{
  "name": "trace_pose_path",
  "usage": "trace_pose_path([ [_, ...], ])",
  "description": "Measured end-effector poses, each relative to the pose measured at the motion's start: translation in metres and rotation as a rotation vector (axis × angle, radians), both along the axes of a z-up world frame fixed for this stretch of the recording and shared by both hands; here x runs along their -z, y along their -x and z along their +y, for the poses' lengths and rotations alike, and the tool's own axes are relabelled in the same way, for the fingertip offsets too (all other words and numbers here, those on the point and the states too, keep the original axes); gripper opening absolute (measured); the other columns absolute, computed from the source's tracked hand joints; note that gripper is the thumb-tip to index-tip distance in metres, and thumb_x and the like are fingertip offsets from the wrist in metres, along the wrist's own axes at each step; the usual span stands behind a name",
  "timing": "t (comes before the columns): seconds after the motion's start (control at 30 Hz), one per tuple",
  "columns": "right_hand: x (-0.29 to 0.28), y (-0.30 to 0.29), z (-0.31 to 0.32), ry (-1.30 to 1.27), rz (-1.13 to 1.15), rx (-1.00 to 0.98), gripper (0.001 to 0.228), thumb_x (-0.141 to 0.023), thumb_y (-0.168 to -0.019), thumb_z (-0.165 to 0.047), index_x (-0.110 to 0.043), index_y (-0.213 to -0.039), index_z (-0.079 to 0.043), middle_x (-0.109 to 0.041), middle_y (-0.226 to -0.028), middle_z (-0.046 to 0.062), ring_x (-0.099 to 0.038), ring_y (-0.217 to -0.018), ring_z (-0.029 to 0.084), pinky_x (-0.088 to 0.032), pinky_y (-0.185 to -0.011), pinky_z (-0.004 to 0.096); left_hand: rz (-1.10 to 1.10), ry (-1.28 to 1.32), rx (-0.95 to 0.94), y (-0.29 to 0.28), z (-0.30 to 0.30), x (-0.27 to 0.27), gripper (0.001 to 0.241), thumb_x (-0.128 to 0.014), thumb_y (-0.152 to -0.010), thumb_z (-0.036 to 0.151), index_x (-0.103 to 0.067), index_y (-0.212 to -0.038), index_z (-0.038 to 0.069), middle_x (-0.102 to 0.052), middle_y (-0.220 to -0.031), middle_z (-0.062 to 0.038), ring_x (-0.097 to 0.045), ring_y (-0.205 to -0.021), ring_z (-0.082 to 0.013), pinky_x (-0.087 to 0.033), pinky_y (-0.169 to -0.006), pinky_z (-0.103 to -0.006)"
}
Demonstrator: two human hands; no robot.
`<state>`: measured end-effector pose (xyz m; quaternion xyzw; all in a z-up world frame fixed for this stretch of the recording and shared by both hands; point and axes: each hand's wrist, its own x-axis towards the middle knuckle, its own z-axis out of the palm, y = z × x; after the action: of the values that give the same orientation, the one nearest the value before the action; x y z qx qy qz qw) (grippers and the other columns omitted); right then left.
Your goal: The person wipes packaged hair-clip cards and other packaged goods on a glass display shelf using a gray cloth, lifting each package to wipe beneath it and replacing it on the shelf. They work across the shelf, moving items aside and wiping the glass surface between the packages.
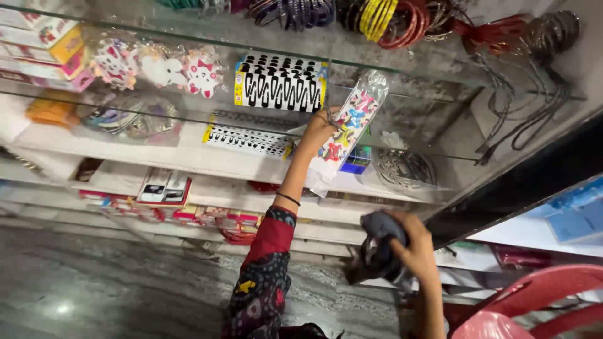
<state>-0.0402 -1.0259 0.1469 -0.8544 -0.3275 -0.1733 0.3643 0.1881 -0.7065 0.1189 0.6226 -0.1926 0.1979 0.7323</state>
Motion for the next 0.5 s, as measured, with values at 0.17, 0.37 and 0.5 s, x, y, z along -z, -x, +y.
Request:
trace_pose_path([
  [0.17,-0.054,-0.062,0.008,-0.132,-0.037,-0.060,0.060,-0.060,-0.071,-0.006,-0.064,-0.130,-0.003,-0.067,-0.125,0.019,-0.065,-0.118,0.037,-0.049,-0.104,0.043,0.119,-0.062,-0.006,0.003,0.003,0.000,0.046,-0.058,-0.081,-0.010,-0.068,-0.125,-0.002,-0.072,-0.091,-0.003,-0.065,-0.078,-0.0099,-0.052,-0.067,-0.0250],
  [0.37,-0.075,-0.130,0.043,-0.233,-0.288,-0.026,0.059,-0.060,-0.081,-0.002,-0.060,-0.141,-0.004,-0.059,-0.133,0.022,-0.052,-0.131,0.041,-0.039,-0.117,0.045,0.203,-0.142,-0.116,0.005,0.005,0.001,0.039,-0.062,-0.085,-0.004,-0.069,-0.124,0.000,-0.068,-0.085,-0.001,-0.059,-0.072,-0.0069,-0.048,-0.062,-0.0242],
  [0.5,-0.090,-0.157,0.039,-0.286,-0.424,0.154,0.060,-0.058,-0.082,0.000,-0.059,-0.142,-0.006,-0.053,-0.140,0.022,-0.048,-0.133,0.041,-0.038,-0.118,0.048,0.182,-0.141,-0.158,0.017,0.002,-0.010,0.039,-0.062,-0.085,-0.003,-0.071,-0.122,0.002,-0.072,-0.087,-0.001,-0.061,-0.074,-0.0061,-0.047,-0.063,-0.0243],
])
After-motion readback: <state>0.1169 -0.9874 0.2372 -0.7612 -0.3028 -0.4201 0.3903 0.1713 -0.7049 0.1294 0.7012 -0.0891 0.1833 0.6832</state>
